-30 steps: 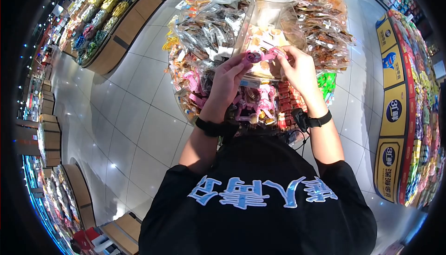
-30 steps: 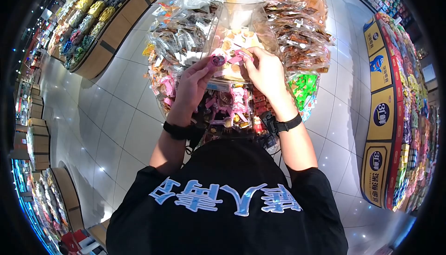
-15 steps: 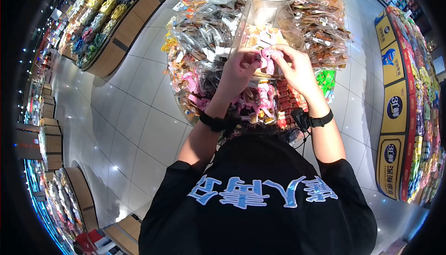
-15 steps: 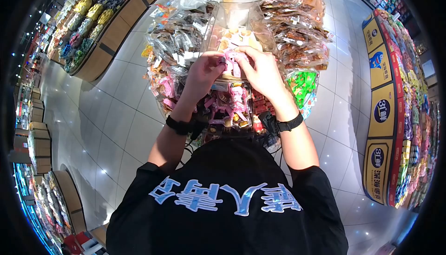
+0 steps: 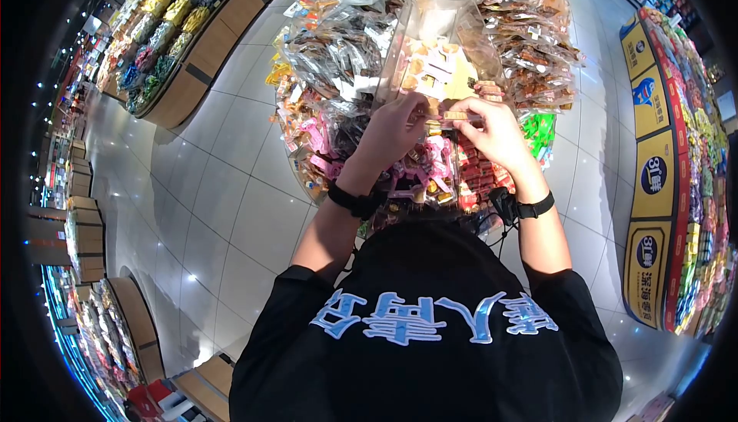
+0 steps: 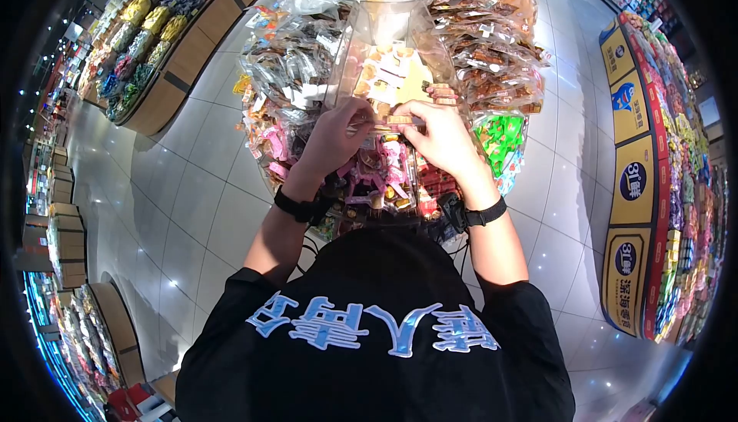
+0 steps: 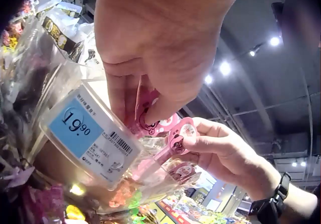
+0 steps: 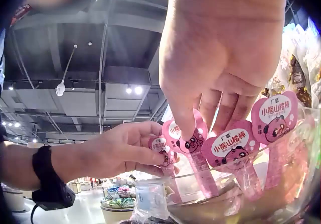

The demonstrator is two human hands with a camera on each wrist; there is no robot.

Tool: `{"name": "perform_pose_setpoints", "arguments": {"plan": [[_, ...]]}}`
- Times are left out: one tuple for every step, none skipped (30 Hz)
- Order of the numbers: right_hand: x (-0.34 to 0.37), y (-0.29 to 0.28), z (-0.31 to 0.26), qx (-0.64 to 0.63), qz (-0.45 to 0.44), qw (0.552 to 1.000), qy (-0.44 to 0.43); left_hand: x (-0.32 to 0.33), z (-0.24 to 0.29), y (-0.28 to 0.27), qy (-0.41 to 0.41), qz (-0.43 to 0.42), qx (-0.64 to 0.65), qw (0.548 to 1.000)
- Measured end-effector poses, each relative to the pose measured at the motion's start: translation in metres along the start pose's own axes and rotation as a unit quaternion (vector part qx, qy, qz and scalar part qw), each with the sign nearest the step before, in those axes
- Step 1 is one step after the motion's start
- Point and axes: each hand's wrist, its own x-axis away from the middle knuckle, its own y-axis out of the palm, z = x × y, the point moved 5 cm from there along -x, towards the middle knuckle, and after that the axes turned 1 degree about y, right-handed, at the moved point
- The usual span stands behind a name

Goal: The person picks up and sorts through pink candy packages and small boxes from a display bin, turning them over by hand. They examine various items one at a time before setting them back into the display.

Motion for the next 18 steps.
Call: {"name": "perform_pose_setpoints", "arguments": {"plan": [[0.0003, 0.0019, 0.0025, 0.003, -0.01, 1.0, 0.009, 0.0009, 0.0005, 0.0009, 0.006, -0.003, 0.005, 1.0], [0.0009, 0.0027, 0.0042, 0.011, -0.028, 0.999, 0.034, 0.0019, 0.0007, 0.0022, 0.012, -0.006, 0.01, 1.0], [0.0011, 0.0016, 0.0025, 0.02, -0.046, 0.997, 0.059, 0.0022, 0.0005, 0.0032, 0.018, -0.008, 0.015, 1.0], [0.0012, 0.0016, 0.0027, 0.03, -0.063, 0.994, 0.083, 0.0028, -0.0012, 0.0042, 0.032, -0.003, 0.013, 0.999], [0.0011, 0.0016, 0.0027, 0.033, -0.055, 0.996, 0.063, 0.0038, -0.0041, 0.0061, 0.046, 0.001, 0.011, 0.999], [0.0016, 0.0022, 0.0045, 0.037, -0.047, 0.997, 0.042, 0.0039, -0.0036, 0.0063, 0.059, 0.005, 0.008, 0.998], [0.0022, 0.0023, 0.0048, 0.04, -0.038, 0.998, 0.022, 0.0041, -0.0036, 0.007, 0.059, -0.01, 0.0, 0.998], [0.0023, 0.0031, 0.0048, 0.039, -0.044, 0.998, 0.017, 0.0046, -0.0025, 0.0066, 0.058, -0.027, -0.008, 0.998], [0.002, 0.0039, 0.0048, 0.037, -0.05, 0.998, 0.011, 0.0047, -0.0004, 0.0062, 0.057, -0.042, -0.016, 0.997], [0.0021, 0.005, 0.0047, 0.035, -0.056, 0.998, 0.005, 0.0047, 0.0018, 0.0056, 0.046, -0.052, -0.03, 0.997], [0.0024, 0.006, 0.005, 0.04, -0.053, 0.998, 0.004, 0.0049, 0.0046, 0.0047, 0.036, -0.062, -0.045, 0.996], [0.0026, 0.0074, 0.0054, 0.046, -0.051, 0.998, 0.002, 0.0051, 0.0052, 0.0046, 0.026, -0.072, -0.06, 0.995], [0.0027, 0.008, 0.0056, 0.051, -0.048, 0.998, 0.001, 0.0053, 0.0047, 0.0045, 0.039, -0.068, -0.06, 0.995], [0.0021, 0.0081, 0.0056, 0.072, -0.051, 0.996, -0.001, 0.0054, 0.003, 0.0047, 0.051, -0.065, -0.06, 0.995], [0.0011, 0.008, 0.0053, 0.093, -0.055, 0.994, -0.004, 0.0057, 0.0023, 0.0044, 0.063, -0.061, -0.061, 0.994], [0.0003, 0.008, 0.0044, 0.113, -0.06, 0.992, -0.006, 0.0056, 0.0016, 0.0046, 0.059, -0.07, -0.065, 0.994], [-0.0001, 0.0076, 0.003, 0.13, -0.058, 0.99, -0.01, 0.005, 0.0013, 0.0044, 0.055, -0.079, -0.069, 0.993], [-0.0006, 0.0069, 0.0011, 0.147, -0.056, 0.988, -0.015, 0.0047, 0.0017, 0.0039, 0.052, -0.087, -0.074, 0.992]]}}
